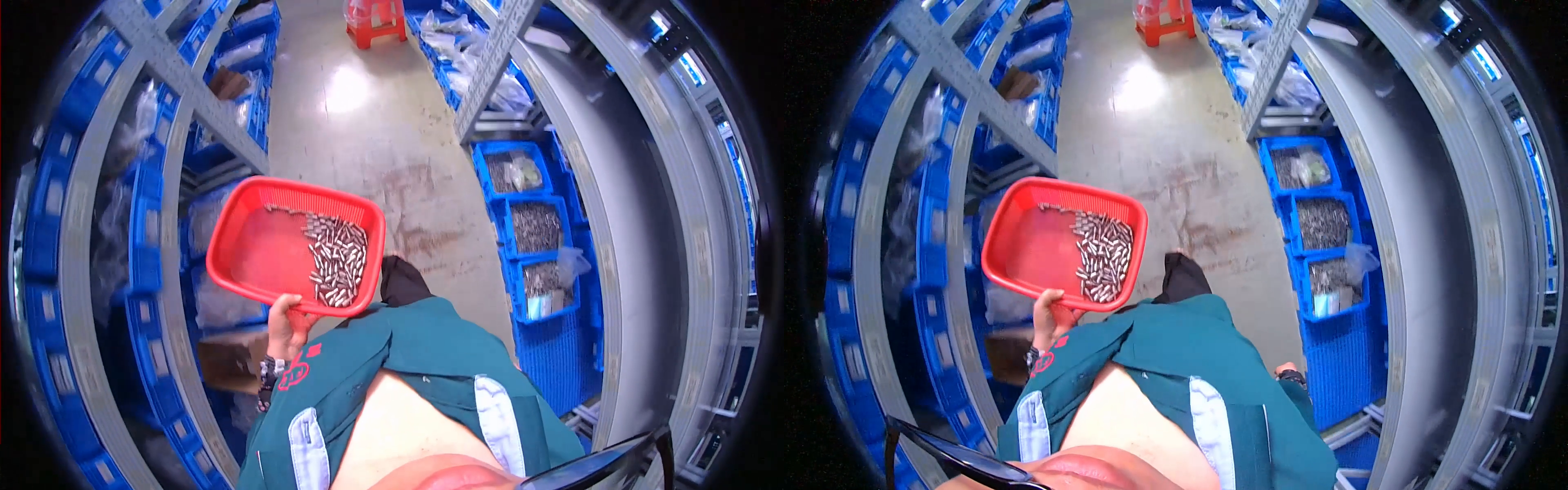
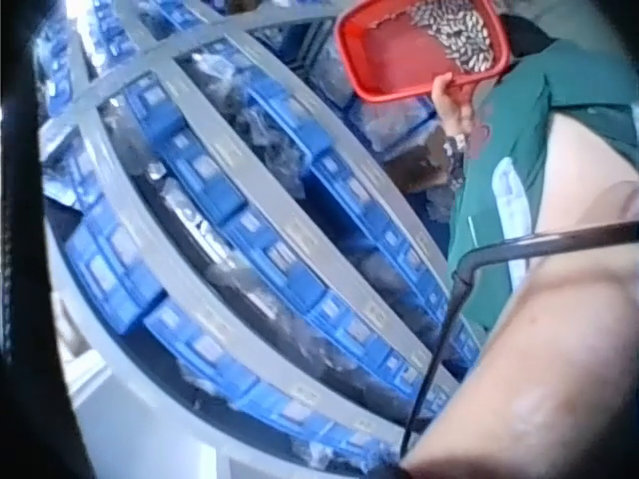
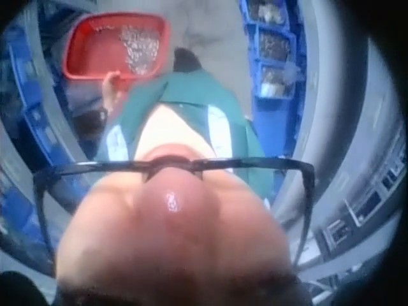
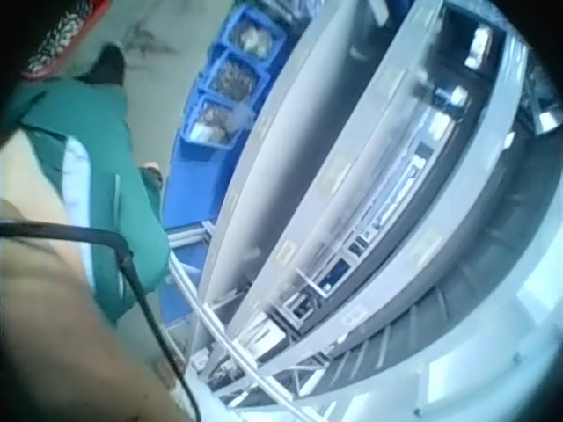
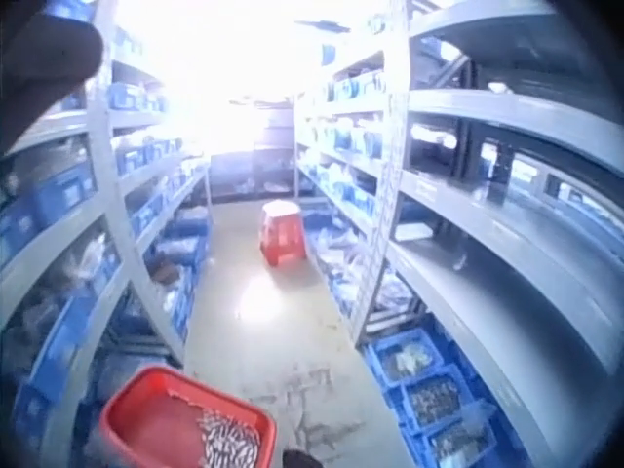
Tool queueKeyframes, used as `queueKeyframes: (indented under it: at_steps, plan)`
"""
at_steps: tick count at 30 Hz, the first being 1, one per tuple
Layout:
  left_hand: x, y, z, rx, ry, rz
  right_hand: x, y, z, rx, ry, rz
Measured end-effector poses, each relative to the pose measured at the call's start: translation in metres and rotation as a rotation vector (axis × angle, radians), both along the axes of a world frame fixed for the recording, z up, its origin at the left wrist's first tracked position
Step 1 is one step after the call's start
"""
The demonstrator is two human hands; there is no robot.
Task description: The person reviews inventory documents by hand, then collects metal clips into a red basket, and organizes plastic bags of components into blue bins in a storage warehouse.
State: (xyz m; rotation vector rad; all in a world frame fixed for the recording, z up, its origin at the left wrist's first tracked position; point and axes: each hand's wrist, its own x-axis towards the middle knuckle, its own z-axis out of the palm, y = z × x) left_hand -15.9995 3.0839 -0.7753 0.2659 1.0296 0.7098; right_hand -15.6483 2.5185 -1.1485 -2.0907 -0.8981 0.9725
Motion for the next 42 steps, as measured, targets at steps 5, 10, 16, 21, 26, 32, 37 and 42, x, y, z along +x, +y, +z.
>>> queueKeyframes:
  at_steps: [5,10,16,21,26,32,37,42]
  plan:
    - [0.030,0.065,0.004,-0.027,-0.053,0.041,0.093,0.377,0.128,-0.450,-0.389,-0.026]
    - [0.060,0.164,-0.008,-0.048,-0.050,0.066,0.155,0.661,0.227,0.171,-0.360,0.090]
    - [0.117,0.285,-0.006,-0.083,-0.016,0.012,0.136,0.773,0.224,0.121,-0.198,0.233]
    - [0.171,0.374,0.020,0.030,0.037,-0.011,0.134,0.740,0.194,-0.258,-0.115,0.195]
    - [0.251,0.481,0.007,0.098,0.011,-0.034,0.193,0.806,0.180,-0.194,0.171,0.381]
    - [0.292,0.561,-0.005,0.057,0.001,-0.019,0.254,0.902,0.206,-0.182,0.315,0.417]
    - [0.324,0.650,-0.017,0.058,0.014,0.036,0.326,0.997,0.210,-0.139,0.211,0.577]
    - [0.340,0.753,-0.053,0.077,-0.049,0.045,0.374,1.058,0.154,-0.261,0.375,0.455]
